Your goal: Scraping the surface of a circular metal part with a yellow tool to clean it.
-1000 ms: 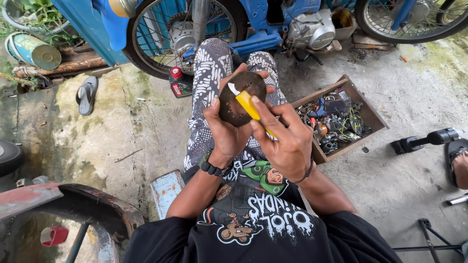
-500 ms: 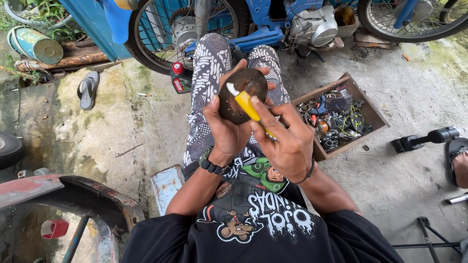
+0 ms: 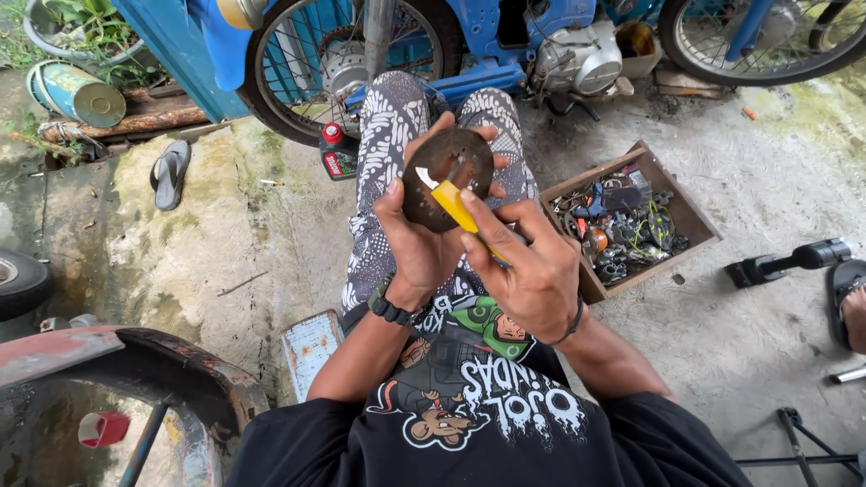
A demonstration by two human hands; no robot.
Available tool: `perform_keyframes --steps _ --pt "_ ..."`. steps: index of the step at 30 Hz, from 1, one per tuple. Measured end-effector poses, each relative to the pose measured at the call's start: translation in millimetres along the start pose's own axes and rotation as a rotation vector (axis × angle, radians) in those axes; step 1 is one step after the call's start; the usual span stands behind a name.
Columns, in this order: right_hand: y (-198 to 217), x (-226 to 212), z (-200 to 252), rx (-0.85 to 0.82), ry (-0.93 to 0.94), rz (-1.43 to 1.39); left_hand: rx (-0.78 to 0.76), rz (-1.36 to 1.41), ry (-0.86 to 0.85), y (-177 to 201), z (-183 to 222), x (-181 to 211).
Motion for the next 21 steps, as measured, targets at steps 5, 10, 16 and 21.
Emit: perform_keyframes --steps 5,10,16,21 --pt "-7 15 2 0.008 -0.001 0.058 -0.045 0.017 0.014 4 -4 -1" --pt "-8 13 -12 -0.017 -0.003 0.041 -0.042 -0.001 0.001 15 -12 -2" --pt "-19 20 -16 -0.047 -0.003 0.08 -0.03 -0.03 0.005 28 -20 -1" --pt "-40 38 -12 -0.039 0.011 0.078 -0.011 0.014 0.031 43 -33 -11"
Point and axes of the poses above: each hand's wrist, its own z-axis away from the middle knuckle, its own y-axis out of the back of the hand, x = y × z, the point moved 10 cm from there along -z, towards the middle knuckle, and after that the axes turned 4 degrees about -x, right-handed, at the moved point
